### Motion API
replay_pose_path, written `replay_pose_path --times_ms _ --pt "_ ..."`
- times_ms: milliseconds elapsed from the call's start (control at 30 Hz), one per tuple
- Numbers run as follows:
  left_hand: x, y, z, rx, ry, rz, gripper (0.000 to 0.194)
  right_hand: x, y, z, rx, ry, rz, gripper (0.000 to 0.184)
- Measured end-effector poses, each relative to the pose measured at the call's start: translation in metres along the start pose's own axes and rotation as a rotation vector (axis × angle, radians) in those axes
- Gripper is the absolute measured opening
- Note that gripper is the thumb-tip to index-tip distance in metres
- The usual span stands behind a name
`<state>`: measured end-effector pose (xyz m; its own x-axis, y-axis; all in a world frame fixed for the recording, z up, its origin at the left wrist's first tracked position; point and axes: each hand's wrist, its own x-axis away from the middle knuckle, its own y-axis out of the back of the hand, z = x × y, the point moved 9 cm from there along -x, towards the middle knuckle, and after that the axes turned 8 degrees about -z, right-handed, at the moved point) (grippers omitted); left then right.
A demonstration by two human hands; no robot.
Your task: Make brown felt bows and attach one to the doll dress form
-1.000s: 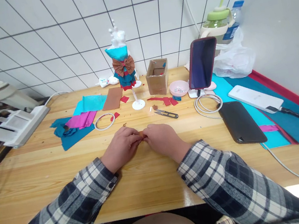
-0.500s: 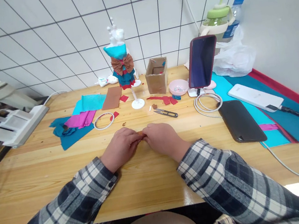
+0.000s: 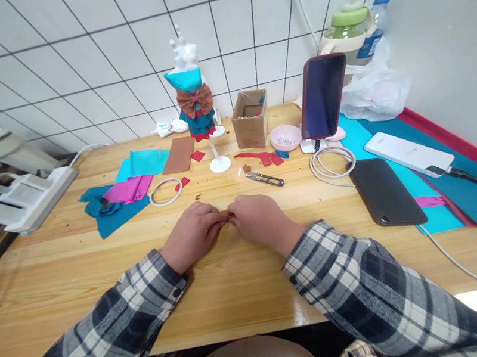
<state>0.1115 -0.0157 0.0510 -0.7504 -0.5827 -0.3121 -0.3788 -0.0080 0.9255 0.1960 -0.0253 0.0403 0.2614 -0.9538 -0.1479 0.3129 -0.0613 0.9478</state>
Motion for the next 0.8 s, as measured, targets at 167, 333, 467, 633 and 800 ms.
replay_pose_path --times_ms 167,333,467,633,800 --pt "0.0009 -0.0036 0.001 0.01 0.028 0.034 0.025 0.0001 0.0004 -0.0001 0.016 -0.001 0.005 0.024" --pt "0.0017 -0.0043 0.0047 0.02 0.068 0.033 0.024 0.0003 -0.0004 -0.0005 0.014 -0.011 0.009 0.025" --pt "0.0008 -0.0034 0.0025 0.002 0.039 0.041 0.024 0.0005 -0.0002 -0.0001 -0.008 -0.007 0.003 0.026" --pt "0.0003 -0.0021 0.0012 0.01 0.042 0.036 0.024 0.0007 0.0013 0.001 0.001 0.007 -0.006 0.026" --pt "0.0012 -0.0045 0.0055 0.004 0.112 0.057 0.023 0.0005 -0.0002 0.0002 -0.005 -0.007 0.012 0.025"
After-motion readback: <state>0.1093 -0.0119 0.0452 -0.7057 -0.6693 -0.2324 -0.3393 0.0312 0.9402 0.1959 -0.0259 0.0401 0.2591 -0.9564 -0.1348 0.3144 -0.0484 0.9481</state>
